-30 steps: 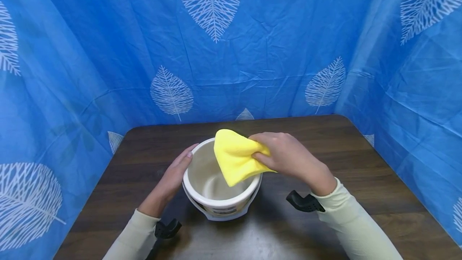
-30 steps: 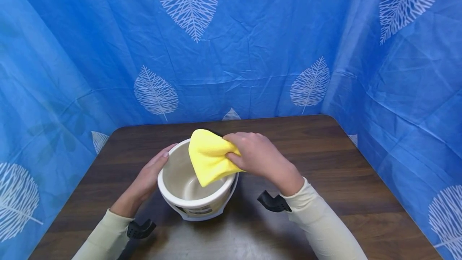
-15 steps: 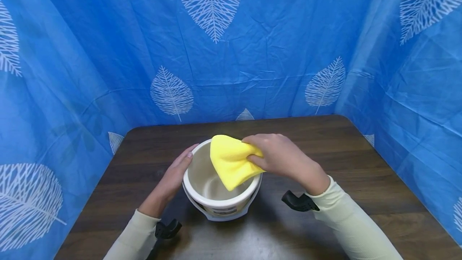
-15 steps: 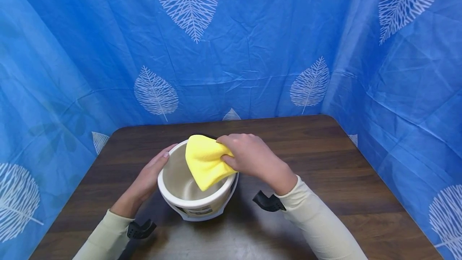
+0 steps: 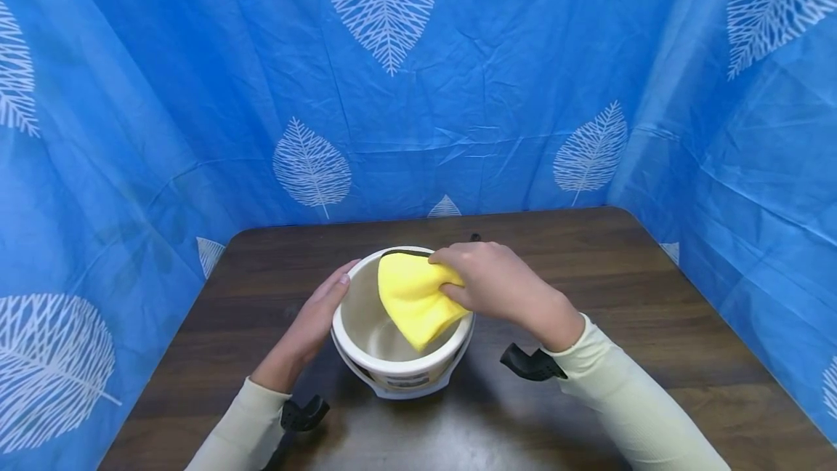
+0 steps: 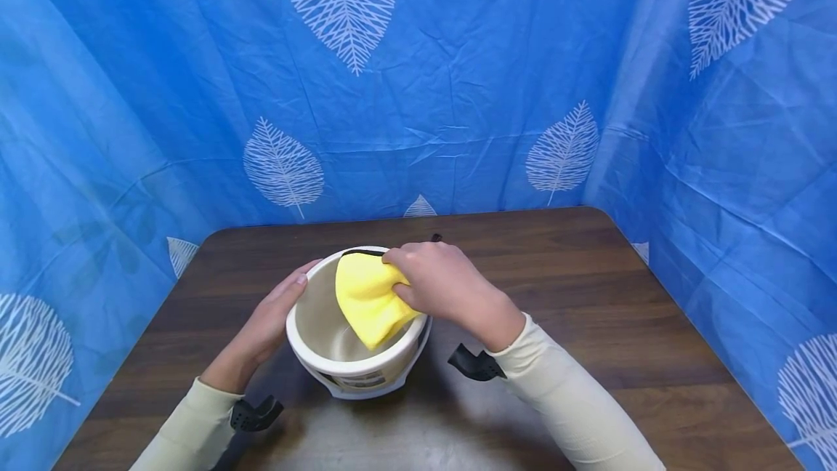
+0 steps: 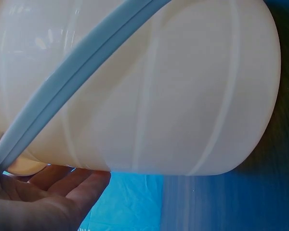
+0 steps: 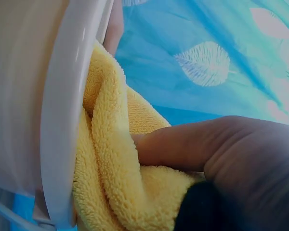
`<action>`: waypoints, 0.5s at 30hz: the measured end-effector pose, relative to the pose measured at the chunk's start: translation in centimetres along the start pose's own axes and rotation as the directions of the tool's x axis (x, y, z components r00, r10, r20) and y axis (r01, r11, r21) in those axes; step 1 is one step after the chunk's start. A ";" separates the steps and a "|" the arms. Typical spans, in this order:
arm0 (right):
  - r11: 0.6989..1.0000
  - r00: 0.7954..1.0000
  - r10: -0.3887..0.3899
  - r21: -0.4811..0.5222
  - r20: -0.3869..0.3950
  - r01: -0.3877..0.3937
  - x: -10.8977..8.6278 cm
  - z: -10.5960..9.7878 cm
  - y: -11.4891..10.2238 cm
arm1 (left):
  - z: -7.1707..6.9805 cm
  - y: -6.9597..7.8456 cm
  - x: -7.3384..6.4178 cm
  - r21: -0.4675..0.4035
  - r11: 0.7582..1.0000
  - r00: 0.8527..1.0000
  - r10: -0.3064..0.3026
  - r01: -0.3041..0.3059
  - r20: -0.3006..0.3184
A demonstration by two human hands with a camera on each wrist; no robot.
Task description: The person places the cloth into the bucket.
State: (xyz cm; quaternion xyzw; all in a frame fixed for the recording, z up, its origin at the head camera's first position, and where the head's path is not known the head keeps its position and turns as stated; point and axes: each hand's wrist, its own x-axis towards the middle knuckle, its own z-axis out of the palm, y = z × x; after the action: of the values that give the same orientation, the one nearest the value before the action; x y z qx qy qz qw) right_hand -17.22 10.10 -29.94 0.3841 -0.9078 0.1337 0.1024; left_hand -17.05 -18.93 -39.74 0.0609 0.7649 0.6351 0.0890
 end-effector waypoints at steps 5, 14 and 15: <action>1.000 1.000 -0.008 -0.020 0.015 0.008 0.5 0.2 -0.4 | -0.1 0.0 0.0 0.000 1.000 1.000 0.009 -0.009 0.004; 1.000 0.997 0.021 -0.016 0.081 -0.020 1.1 0.6 -1.1 | -0.2 -0.2 0.0 -0.005 0.999 0.999 0.040 -0.040 0.020; 1.000 0.996 0.024 -0.013 0.084 -0.023 1.1 0.6 -1.2 | -0.2 -0.2 0.0 -0.008 0.999 0.999 0.043 -0.043 0.022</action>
State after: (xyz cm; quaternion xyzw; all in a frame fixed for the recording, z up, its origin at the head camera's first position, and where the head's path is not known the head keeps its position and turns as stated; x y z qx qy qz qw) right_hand -17.15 8.32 -30.01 0.3780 -0.9166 0.1130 0.0649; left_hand -17.13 -19.15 -39.90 0.0840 0.7600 0.6390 0.0840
